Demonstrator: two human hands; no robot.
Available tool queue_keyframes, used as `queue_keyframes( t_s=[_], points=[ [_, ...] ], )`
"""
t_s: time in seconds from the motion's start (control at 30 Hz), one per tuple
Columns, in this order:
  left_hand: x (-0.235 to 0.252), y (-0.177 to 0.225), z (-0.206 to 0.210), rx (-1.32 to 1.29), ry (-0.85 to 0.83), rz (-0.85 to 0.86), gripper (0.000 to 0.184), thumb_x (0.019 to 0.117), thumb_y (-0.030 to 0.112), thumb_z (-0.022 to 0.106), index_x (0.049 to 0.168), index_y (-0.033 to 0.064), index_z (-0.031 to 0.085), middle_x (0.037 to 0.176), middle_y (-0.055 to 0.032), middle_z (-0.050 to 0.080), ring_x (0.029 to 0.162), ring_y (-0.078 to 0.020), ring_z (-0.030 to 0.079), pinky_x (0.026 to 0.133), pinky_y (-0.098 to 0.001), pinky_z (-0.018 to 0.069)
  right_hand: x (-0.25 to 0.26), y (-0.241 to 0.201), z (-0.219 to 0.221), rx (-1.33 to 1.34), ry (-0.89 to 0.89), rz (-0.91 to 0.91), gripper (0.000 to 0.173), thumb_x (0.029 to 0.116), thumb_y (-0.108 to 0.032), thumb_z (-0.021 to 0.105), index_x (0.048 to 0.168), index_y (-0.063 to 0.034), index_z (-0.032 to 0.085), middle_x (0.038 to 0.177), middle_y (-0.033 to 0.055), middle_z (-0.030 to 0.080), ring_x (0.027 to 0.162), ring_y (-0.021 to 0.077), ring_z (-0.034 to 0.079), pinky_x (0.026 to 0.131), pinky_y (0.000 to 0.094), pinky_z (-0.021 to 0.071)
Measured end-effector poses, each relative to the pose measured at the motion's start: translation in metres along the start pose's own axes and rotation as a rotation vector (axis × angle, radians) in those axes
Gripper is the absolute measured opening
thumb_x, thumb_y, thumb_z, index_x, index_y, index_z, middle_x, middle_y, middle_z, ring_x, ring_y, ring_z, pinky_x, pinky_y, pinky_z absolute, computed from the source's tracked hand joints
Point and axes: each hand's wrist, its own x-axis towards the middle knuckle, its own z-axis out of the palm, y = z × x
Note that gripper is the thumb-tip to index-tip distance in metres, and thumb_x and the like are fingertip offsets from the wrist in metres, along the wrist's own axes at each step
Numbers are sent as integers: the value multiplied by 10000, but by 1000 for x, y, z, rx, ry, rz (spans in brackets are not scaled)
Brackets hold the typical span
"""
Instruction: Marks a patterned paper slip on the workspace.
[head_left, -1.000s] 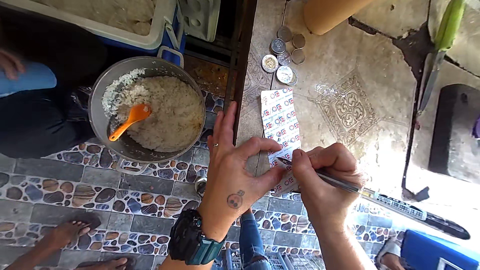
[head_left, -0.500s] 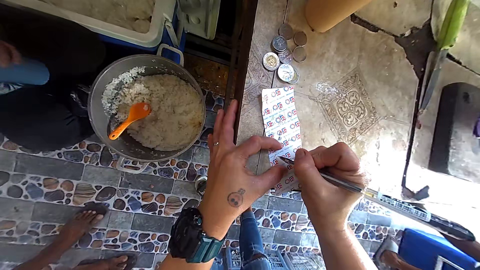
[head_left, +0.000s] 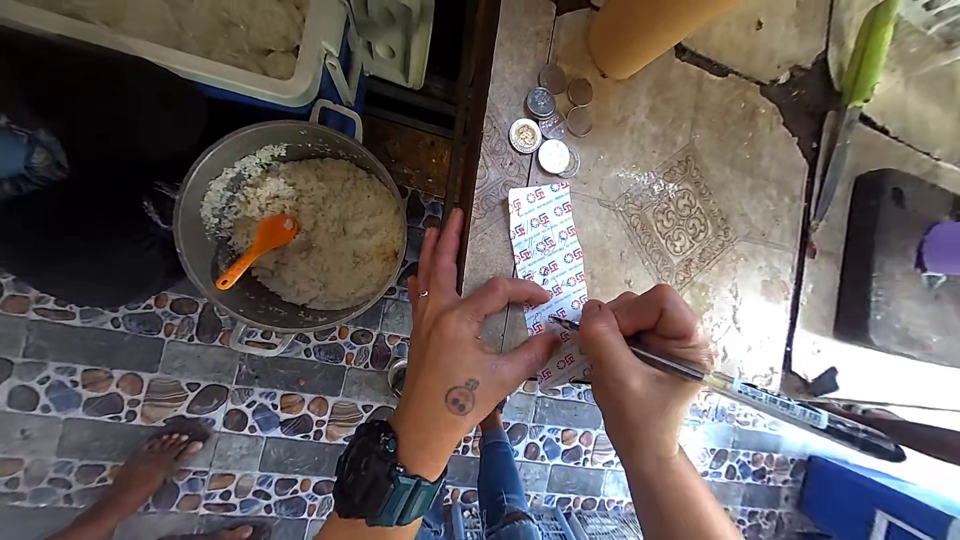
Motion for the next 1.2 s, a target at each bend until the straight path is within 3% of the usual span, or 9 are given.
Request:
queue_keyframes(
  t_s=[0.07,0.2,0.3,0.53,0.73,0.8,0.97,1.1,1.2],
  points=[
    [0,0,0,5,3,-13,289,726,533,850,970,413,750,1707,-46,156,1572,-335,111,1183,-644,274,2,-2,0,20,6,31,251,879,-51,667,734,-205,531,593,-101,515,469,-23,478,408,124,416],
    [-1,0,-1,1,-11,-29,292,729,523,846,983,416,753,1709,-47,143,1572,-340,106,1184,-648,266,0,-1,2,1,-6,28,250,863,-56,678,718,-198,532,582,-98,533,457,-22,483,395,126,408],
    [-1,1,-2,6,-15,-38,297,725,532,846,984,423,751,1708,-37,142,1569,-331,124,1166,-617,323,-1,-1,3,-38,0,19,259,857,-55,682,705,-199,528,584,-103,534,464,-27,486,399,123,410],
    [-1,1,-1,-7,-14,-27,301,738,517,846,1005,413,754,1710,-45,140,1572,-332,106,1178,-629,282,-2,0,1,-23,-27,4,253,859,-39,676,715,-190,532,592,-99,535,469,-26,490,406,125,423],
    [-1,1,-1,-14,-9,-27,300,729,510,854,993,409,755,1706,-54,151,1568,-343,120,1163,-613,324,0,-1,-3,40,-22,18,250,872,-52,676,731,-204,538,598,-106,533,478,-28,493,422,120,431],
    [-1,1,-1,-6,-6,-25,303,725,515,854,993,412,754,1706,-50,154,1568,-341,123,1163,-624,310,1,-3,-3,22,-2,30,250,874,-59,676,733,-216,540,594,-116,538,473,-31,498,419,120,437],
    [-1,-1,-2,27,-19,37,269,783,522,809,1026,418,759,1706,-82,151,1576,-365,42,1194,-699,146,1,1,-4,-1,17,25,255,860,-48,667,726,-215,528,582,-115,528,462,-27,494,411,125,435],
    [0,-2,-2,40,-1,69,245,792,538,799,1018,445,778,1698,-107,173,1569,-386,56,1213,-621,210,1,1,-4,-24,23,19,255,859,-48,660,722,-211,519,578,-112,524,458,-27,490,405,123,425],
    [1,-2,-2,35,2,68,256,778,530,813,1017,448,773,1701,-103,167,1570,-385,64,1211,-624,226,1,3,-3,-17,30,5,246,862,-44,663,729,-207,534,580,-115,523,464,-33,488,408,116,423]
  ],
)
